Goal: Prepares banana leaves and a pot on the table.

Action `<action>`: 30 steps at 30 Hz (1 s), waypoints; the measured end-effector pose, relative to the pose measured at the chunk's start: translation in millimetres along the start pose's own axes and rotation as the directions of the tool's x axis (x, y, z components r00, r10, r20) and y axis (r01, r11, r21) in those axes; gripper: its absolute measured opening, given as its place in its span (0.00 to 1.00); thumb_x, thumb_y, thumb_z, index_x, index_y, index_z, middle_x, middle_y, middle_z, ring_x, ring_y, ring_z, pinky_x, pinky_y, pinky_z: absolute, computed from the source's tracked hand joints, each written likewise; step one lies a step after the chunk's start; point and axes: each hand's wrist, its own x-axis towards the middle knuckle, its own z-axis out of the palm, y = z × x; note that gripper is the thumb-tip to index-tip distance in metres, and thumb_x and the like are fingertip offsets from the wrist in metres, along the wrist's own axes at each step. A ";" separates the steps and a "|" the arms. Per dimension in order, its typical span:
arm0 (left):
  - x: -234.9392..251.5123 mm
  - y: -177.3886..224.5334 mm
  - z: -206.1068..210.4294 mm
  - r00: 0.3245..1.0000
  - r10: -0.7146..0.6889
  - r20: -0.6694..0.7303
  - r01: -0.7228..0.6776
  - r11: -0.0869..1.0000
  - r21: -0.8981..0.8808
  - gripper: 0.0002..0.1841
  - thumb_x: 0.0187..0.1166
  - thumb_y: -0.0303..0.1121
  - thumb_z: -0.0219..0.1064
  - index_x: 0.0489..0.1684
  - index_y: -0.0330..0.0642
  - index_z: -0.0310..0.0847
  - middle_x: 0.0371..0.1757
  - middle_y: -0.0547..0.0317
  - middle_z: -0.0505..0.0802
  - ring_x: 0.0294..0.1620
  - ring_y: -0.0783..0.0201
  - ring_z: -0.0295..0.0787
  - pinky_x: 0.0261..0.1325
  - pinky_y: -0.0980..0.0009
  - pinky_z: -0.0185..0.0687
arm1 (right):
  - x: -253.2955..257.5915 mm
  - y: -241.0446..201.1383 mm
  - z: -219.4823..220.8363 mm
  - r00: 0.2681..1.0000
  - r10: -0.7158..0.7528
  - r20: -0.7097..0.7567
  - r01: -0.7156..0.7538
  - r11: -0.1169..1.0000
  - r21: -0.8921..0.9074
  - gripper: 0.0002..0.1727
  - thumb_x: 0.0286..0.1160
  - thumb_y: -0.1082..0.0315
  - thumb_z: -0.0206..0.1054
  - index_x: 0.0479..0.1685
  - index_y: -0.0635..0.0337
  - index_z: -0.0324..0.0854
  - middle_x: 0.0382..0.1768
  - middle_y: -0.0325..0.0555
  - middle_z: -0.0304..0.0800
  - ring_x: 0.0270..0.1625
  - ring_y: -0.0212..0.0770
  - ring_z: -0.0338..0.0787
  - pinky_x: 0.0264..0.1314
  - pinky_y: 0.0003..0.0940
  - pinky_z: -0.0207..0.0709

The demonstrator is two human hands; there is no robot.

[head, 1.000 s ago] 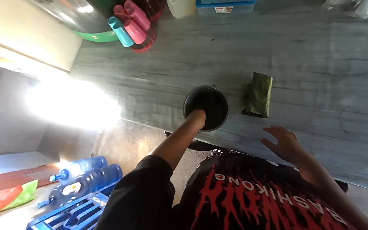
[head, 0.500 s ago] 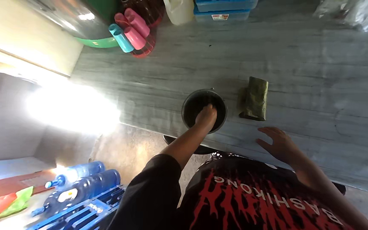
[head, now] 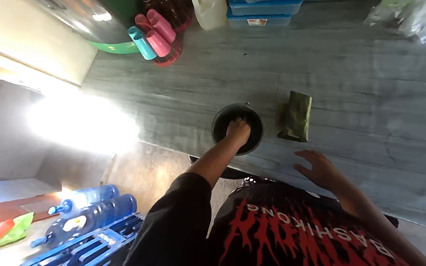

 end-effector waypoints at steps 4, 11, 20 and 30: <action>-18.8 -30.8 -22.7 0.987 0.049 -0.154 -0.087 0.962 -0.257 0.20 0.81 0.32 0.70 0.70 0.40 0.85 0.71 0.44 0.88 0.78 0.44 0.78 0.78 0.43 0.72 | 4.0 -9.4 -12.6 0.990 -0.075 -0.119 0.085 0.993 0.085 0.28 0.84 0.57 0.67 0.77 0.64 0.78 0.77 0.67 0.78 0.82 0.65 0.73 0.86 0.62 0.62; -80.9 -88.4 47.2 0.727 -0.646 -0.233 0.099 0.435 -0.895 0.26 0.94 0.43 0.50 0.77 0.30 0.74 0.72 0.32 0.84 0.76 0.39 0.79 0.79 0.41 0.70 | 13.1 -37.1 -18.3 0.946 -0.006 -0.325 0.166 0.868 0.467 0.15 0.87 0.69 0.59 0.59 0.72 0.84 0.43 0.52 0.90 0.40 0.31 0.88 0.48 0.27 0.84; -85.5 -52.6 59.3 0.725 -0.663 0.186 0.029 -0.240 -0.970 0.21 0.95 0.39 0.52 0.77 0.36 0.74 0.67 0.41 0.86 0.63 0.55 0.84 0.65 0.57 0.78 | 49.2 -46.4 -10.0 0.923 -0.130 -0.362 0.196 0.969 0.150 0.21 0.84 0.63 0.64 0.70 0.64 0.84 0.62 0.67 0.86 0.66 0.62 0.85 0.71 0.55 0.77; -107.4 -14.7 -5.3 0.784 -0.578 -0.227 -0.023 0.337 -0.941 0.26 0.88 0.38 0.61 0.81 0.33 0.68 0.65 0.39 0.88 0.65 0.50 0.86 0.70 0.51 0.79 | 73.9 -6.3 -1.0 0.989 -0.009 -0.149 -0.023 0.977 -0.213 0.35 0.83 0.56 0.66 0.91 0.45 0.64 0.95 0.60 0.44 0.97 0.64 0.37 0.93 0.67 0.34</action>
